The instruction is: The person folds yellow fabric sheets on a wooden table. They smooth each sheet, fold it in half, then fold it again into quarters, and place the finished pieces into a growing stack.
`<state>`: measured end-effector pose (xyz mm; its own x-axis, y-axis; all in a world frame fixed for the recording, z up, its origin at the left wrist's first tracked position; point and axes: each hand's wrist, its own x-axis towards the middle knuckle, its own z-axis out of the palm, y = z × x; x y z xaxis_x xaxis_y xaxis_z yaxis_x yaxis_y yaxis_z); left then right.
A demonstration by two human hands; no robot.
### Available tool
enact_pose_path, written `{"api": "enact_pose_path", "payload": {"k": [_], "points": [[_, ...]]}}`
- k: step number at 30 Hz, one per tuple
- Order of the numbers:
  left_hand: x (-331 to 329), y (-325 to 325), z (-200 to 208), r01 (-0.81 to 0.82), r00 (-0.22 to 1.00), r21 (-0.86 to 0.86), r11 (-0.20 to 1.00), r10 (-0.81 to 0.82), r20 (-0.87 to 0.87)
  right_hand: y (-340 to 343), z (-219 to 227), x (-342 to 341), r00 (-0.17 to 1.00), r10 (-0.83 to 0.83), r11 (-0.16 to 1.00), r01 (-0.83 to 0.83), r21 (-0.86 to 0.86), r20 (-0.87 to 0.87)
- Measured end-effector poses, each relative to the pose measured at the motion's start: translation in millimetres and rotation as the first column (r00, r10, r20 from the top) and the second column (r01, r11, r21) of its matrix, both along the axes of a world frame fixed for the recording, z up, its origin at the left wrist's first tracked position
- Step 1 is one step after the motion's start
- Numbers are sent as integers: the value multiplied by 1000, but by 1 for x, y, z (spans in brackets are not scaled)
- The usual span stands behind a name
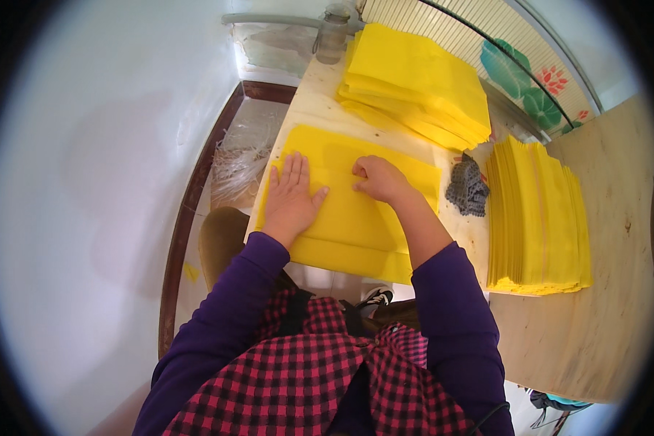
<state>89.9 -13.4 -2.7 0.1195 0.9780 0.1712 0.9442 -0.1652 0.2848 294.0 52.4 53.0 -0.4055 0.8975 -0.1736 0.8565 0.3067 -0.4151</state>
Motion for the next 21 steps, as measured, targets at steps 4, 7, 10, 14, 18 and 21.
{"api": "enact_pose_path", "payload": {"k": [4,7,10,14,18,21], "points": [[-2,-3,1,8,997,80,997,-14,80,11,8,-5,992,64,988,-48,-144,110],[-5,-7,7,21,987,180,983,-49,154,11,13,-9,985,107,967,-72,-243,137],[-11,-15,19,-1,968,293,956,-72,239,1,22,-9,981,140,983,-121,-140,136],[-21,-30,42,-109,922,454,884,-80,379,-20,53,12,985,163,987,-163,0,-54],[-19,-35,68,-287,692,551,783,-228,685,-48,98,42,932,86,996,-72,55,-351],[-9,-38,90,-169,433,409,897,-305,848,-69,120,56,752,-13,997,55,44,-659]]}}
